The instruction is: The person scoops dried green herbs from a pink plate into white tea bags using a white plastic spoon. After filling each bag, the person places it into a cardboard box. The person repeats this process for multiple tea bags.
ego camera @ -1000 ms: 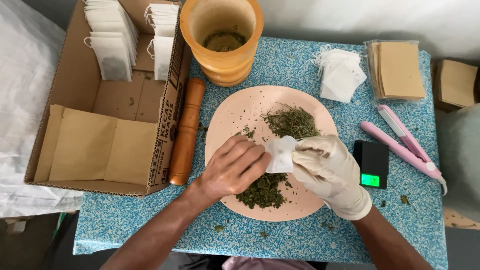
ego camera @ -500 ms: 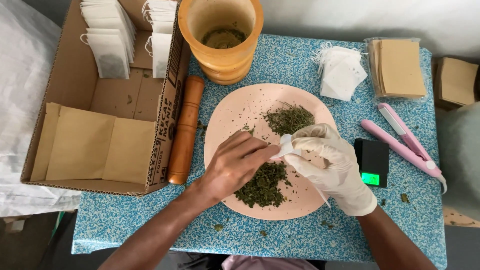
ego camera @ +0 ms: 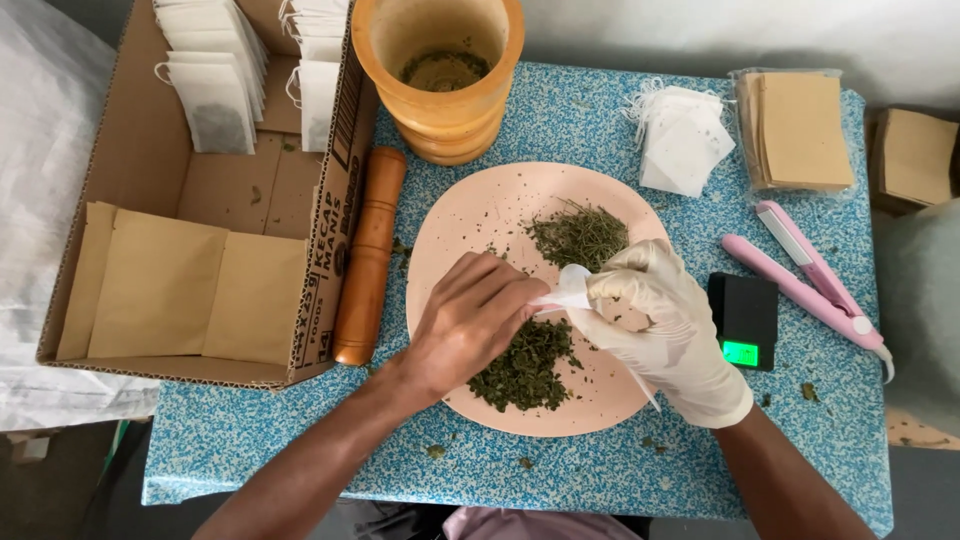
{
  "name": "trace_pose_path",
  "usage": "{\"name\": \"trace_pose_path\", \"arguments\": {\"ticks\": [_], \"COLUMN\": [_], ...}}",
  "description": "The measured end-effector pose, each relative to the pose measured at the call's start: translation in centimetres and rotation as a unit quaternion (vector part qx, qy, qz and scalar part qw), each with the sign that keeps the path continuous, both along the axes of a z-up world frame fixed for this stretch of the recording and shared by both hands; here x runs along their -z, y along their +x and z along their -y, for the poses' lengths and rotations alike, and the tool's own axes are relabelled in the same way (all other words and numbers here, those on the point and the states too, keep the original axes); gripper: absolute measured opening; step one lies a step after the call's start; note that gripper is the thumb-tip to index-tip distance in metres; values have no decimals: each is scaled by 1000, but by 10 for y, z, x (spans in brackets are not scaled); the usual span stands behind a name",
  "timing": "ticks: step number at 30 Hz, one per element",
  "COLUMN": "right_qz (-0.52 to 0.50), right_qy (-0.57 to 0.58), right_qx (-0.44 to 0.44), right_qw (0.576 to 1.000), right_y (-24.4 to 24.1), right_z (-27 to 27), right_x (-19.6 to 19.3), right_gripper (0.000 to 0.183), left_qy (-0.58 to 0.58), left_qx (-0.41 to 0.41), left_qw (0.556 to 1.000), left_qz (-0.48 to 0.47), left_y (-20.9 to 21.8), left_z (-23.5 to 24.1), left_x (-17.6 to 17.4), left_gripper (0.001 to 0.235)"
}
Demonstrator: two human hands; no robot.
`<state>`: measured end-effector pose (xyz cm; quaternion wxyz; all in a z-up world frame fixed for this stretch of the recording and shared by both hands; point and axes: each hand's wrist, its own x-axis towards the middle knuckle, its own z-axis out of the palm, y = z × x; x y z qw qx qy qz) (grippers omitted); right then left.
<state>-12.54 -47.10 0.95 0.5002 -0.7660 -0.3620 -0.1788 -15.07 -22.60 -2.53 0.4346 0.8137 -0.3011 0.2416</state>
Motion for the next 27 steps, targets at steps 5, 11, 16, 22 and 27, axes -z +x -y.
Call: {"name": "trace_pose_path", "arguments": {"ticks": [5,11,16,22,27], "right_qz": [-31,-59,-61,-30,-57], "right_qy": [-58,-22,-29,-52,-98], "right_qx": [20,-1,15,1,10], "right_qw": [998,998,998,998,993], "right_y": [-6,-12,-5,-1,-1], "right_z": [-4,-4,3,2,2], "right_x": [-4,-5,6,5,-5], "right_gripper": [18,17,18,18,19], "left_qy": [23,33,35,39,35], "left_qx": [16,20,20,16,24], "left_qw": [999,998,998,997,998], "left_qz": [23,41,55,61,41], "left_y": [2,1,0,0,1], "left_z": [-5,-5,-5,-6,-7], "left_x": [-9,-22,-27,-27,-23], "left_gripper": [26,26,27,30,31]}}
